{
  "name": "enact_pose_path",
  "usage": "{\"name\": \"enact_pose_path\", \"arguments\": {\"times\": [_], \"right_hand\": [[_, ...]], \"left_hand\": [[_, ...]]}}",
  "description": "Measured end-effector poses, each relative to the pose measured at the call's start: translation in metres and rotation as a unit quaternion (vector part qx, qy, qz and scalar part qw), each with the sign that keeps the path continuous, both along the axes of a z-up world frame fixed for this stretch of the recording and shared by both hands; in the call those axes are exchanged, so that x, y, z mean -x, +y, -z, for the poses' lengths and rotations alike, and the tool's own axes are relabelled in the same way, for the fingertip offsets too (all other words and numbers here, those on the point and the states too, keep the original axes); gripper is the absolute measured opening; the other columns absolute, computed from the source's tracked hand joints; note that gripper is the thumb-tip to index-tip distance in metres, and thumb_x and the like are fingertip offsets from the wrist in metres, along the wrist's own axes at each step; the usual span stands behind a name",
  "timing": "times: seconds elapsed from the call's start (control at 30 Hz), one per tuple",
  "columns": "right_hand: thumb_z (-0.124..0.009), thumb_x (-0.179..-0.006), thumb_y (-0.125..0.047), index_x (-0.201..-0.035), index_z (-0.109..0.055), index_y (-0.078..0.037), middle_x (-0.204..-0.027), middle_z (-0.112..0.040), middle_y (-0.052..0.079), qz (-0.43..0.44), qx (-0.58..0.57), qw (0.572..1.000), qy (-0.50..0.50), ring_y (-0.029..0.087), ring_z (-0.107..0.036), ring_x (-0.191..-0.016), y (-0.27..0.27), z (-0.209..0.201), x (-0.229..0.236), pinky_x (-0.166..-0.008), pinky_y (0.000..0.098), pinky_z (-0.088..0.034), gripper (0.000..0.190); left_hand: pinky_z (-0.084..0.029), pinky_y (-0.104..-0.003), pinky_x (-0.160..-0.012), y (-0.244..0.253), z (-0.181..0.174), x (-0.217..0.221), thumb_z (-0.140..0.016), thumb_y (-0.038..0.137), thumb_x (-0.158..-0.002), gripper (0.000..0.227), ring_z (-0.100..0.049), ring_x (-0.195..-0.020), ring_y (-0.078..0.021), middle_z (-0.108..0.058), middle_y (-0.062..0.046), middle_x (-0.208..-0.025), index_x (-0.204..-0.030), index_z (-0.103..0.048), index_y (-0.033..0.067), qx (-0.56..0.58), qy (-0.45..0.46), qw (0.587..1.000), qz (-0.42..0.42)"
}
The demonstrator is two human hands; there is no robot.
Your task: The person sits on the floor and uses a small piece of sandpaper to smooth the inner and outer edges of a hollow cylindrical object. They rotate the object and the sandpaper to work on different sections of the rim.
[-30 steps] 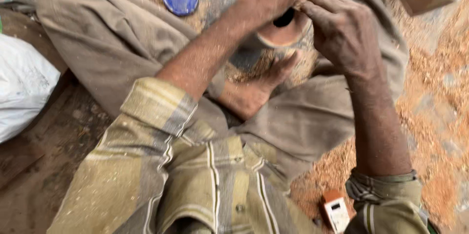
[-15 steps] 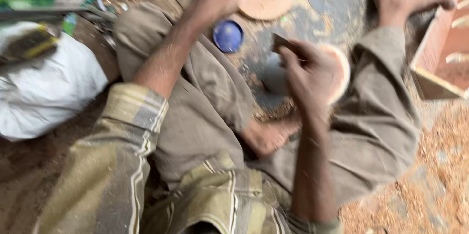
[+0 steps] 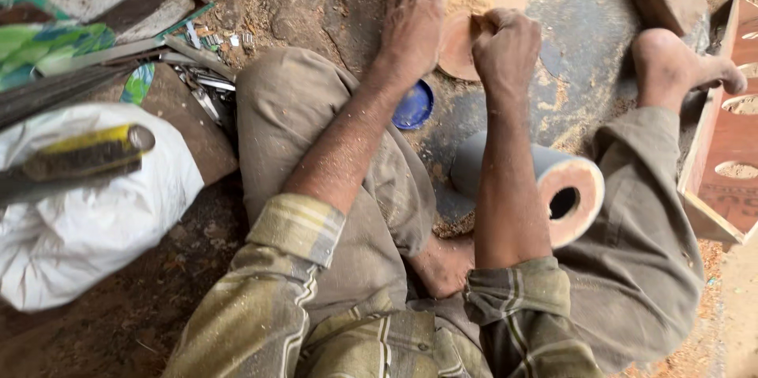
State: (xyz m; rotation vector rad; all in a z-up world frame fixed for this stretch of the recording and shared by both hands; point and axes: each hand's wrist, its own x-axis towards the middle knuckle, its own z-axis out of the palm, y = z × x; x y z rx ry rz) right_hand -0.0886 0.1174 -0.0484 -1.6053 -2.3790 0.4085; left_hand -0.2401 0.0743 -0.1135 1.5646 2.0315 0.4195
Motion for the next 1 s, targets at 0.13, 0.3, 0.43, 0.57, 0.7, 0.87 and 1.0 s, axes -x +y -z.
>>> {"name": "enact_pose_path", "arguments": {"times": [0.13,0.3,0.43,0.57,0.7,0.87,1.0], "right_hand": [[-0.071,-0.095,-0.010,-0.090,-0.082,-0.002,-0.084,-0.078,0.017,-0.076,-0.062,0.991,-0.090,0.030,-0.070,-0.072,-0.039,-0.001,0.002,-0.071,0.0464,-0.052,0.015],[-0.062,-0.095,-0.014,-0.101,-0.079,-0.005,-0.090,-0.077,0.016,0.016,-0.009,0.998,0.060,0.027,-0.075,-0.076,-0.033,-0.012,0.016,-0.069,0.0403,-0.059,0.021],[-0.066,-0.095,-0.013,-0.095,-0.078,0.000,-0.083,-0.070,0.025,0.014,-0.020,0.999,-0.043,0.038,-0.070,-0.072,-0.029,-0.005,0.027,-0.066,0.0468,-0.054,0.017],[-0.067,-0.092,-0.012,-0.091,-0.075,0.001,-0.082,-0.071,0.024,-0.029,0.000,0.999,-0.019,0.037,-0.069,-0.072,-0.039,-0.006,0.054,-0.070,0.0485,-0.053,0.015],[-0.065,-0.089,-0.010,-0.092,-0.079,-0.006,-0.089,-0.076,0.018,-0.041,0.015,0.998,0.033,0.036,-0.071,-0.078,-0.085,-0.031,0.044,-0.072,0.0454,-0.055,0.015],[-0.068,-0.089,-0.001,-0.106,-0.074,-0.002,-0.105,-0.074,0.016,-0.024,-0.010,0.994,0.105,0.033,-0.072,-0.092,-0.165,-0.144,-0.011,-0.083,0.0428,-0.058,0.018],[-0.064,-0.087,0.002,-0.107,-0.076,-0.005,-0.102,-0.075,0.010,0.011,-0.046,0.991,0.129,0.023,-0.073,-0.092,-0.234,-0.240,-0.093,-0.093,0.0416,-0.058,0.023]], "left_hand": [[-0.028,-0.054,-0.131,-0.006,0.001,-0.003,-0.064,0.004,-0.113,0.052,-0.038,-0.153,-0.0376,-0.033,-0.024,-0.167,-0.157,-0.039,-0.0085,-0.047,-0.015,0.998,-0.032],[-0.032,-0.060,-0.116,0.011,-0.010,0.008,-0.082,0.015,-0.068,0.088,-0.042,-0.137,-0.0464,-0.033,-0.029,-0.157,-0.143,-0.042,-0.0072,-0.081,0.032,0.995,-0.039],[-0.036,-0.056,-0.125,-0.010,0.002,-0.013,-0.080,0.014,-0.087,0.070,-0.046,-0.142,-0.0417,-0.038,-0.021,-0.151,-0.145,-0.047,-0.0082,-0.140,-0.001,0.987,-0.082],[-0.039,-0.052,-0.115,0.005,-0.002,0.004,-0.078,0.012,-0.077,0.072,-0.043,-0.137,-0.0466,-0.034,-0.026,-0.155,-0.138,-0.047,-0.0109,-0.109,-0.049,0.991,-0.054],[-0.045,-0.045,-0.105,-0.008,-0.006,0.018,-0.073,0.008,-0.082,0.063,-0.048,-0.129,-0.0424,-0.042,-0.026,-0.149,-0.138,-0.049,-0.0086,-0.078,-0.043,0.996,0.011],[-0.052,-0.044,-0.093,-0.034,-0.020,0.013,-0.074,0.010,-0.087,0.052,-0.060,-0.110,-0.0374,-0.055,-0.023,-0.134,-0.134,-0.057,-0.0042,-0.061,-0.086,0.994,0.000],[-0.057,-0.042,-0.083,-0.047,-0.087,0.013,-0.074,0.011,-0.091,0.043,-0.070,-0.095,-0.0335,-0.066,-0.020,-0.122,-0.131,-0.064,-0.0007,-0.126,-0.155,0.978,-0.058]]}}
